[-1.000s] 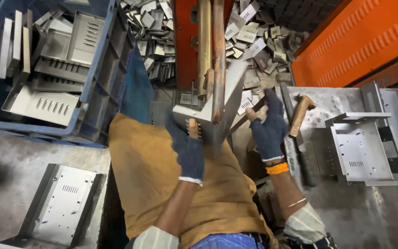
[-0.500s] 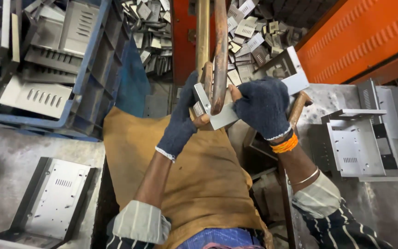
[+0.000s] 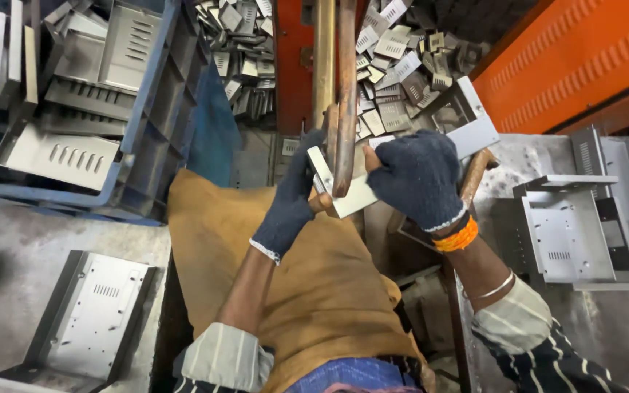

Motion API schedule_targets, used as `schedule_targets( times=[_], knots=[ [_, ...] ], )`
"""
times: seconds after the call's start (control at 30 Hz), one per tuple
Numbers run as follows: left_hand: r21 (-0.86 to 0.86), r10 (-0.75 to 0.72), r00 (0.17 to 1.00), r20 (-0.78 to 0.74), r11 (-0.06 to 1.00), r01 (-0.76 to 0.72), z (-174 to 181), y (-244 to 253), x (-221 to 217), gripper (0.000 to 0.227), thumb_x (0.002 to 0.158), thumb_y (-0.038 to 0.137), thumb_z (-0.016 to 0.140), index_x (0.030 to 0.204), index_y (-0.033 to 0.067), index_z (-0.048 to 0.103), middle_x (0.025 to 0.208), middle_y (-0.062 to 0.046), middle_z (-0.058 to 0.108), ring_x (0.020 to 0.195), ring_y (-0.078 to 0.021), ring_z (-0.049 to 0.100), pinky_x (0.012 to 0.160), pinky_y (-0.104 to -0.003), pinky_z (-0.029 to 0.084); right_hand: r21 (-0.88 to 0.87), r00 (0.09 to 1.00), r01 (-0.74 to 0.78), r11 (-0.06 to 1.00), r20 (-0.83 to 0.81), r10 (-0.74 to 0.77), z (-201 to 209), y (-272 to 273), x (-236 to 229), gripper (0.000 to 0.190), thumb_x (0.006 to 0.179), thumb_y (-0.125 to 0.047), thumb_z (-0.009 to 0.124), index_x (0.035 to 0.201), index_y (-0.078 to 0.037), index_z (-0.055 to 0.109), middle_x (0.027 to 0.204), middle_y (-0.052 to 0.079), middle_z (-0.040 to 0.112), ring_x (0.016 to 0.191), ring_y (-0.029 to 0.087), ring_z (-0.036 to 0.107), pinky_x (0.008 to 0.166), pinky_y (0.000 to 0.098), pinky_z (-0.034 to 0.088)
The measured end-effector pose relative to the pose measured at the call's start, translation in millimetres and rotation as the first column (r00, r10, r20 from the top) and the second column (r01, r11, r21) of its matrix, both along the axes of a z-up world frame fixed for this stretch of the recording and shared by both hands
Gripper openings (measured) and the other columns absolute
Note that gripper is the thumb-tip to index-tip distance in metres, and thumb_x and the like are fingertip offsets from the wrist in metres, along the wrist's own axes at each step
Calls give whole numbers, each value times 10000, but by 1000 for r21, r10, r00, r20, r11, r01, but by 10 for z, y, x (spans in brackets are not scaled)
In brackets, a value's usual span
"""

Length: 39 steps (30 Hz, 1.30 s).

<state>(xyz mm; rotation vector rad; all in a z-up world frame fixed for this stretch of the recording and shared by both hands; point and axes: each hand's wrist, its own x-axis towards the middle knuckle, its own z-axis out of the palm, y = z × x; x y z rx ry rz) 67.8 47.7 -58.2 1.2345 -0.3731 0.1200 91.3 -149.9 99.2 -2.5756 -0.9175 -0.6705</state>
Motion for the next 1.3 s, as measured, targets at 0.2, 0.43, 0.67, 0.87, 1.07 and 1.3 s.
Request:
schedule_targets(
  times=[0.2, 0.43, 0.67, 0.87, 1.07, 1.3],
  knots=[
    [-66, 58, 993, 100, 997, -51, -180, -45, 301, 1044, 826, 486, 896, 1623, 84, 353, 1601, -87, 465, 1517, -258, 436, 1286, -412, 367, 25, 1000, 28, 999, 9, -28, 59, 37, 61, 331, 887, -227, 748, 598, -91, 663, 543, 159, 541, 518, 359, 556, 548, 481, 420],
    [17, 193, 917, 350, 977, -212, -412, 13, 440, 1019, 827, 581, 822, 1600, 94, 373, 1607, -65, 459, 1516, -233, 438, 1287, -397, 347, 84, 996, -53, 995, 74, 47, -110, 74, 201, 296, 849, -230, 752, 601, -97, 658, 586, 163, 565, 568, 378, 569, 554, 481, 418],
    [-66, 48, 998, 28, 997, -46, 285, 3, 128, 1005, 946, 808, 460, 1610, 62, 346, 1628, -88, 416, 1543, -234, 360, 1295, -404, 264, 39, 998, -24, 999, 61, 22, -23, 31, 155, 366, 895, -223, 752, 575, -79, 648, 550, 149, 549, 528, 362, 551, 546, 475, 405],
    [-228, -18, 1000, 12, 973, 20, 97, -13, 10, 983, 959, 800, 369, 1606, 60, 361, 1643, -65, 390, 1544, -219, 348, 1298, -401, 242, 75, 999, -54, 996, 8, 54, 112, -11, -68, 353, 946, -231, 736, 629, -89, 678, 564, 126, 562, 526, 332, 559, 546, 456, 418],
    [-297, 337, 921, -195, 875, -383, -245, 97, -764, 734, 1149, 591, 368, 1470, -55, 498, 1501, -153, 550, 1432, -272, 481, 1267, -423, 307, 273, 974, 90, 958, -223, -29, 19, -29, -631, 434, 967, -217, 719, 575, -38, 660, 464, 83, 496, 415, 250, 472, 480, 413, 362],
    [-202, 459, 739, -493, 766, -610, -1400, 73, -1157, 300, 1012, 350, 509, 1099, 69, 565, 1057, -84, 576, 947, -193, 532, 837, -355, 426, 769, 953, 114, 630, -263, 148, -1763, -513, -844, 176, 1058, -118, 561, 1079, 14, 675, 1025, 31, 657, 942, 120, 635, 812, 282, 511]
  ],
)
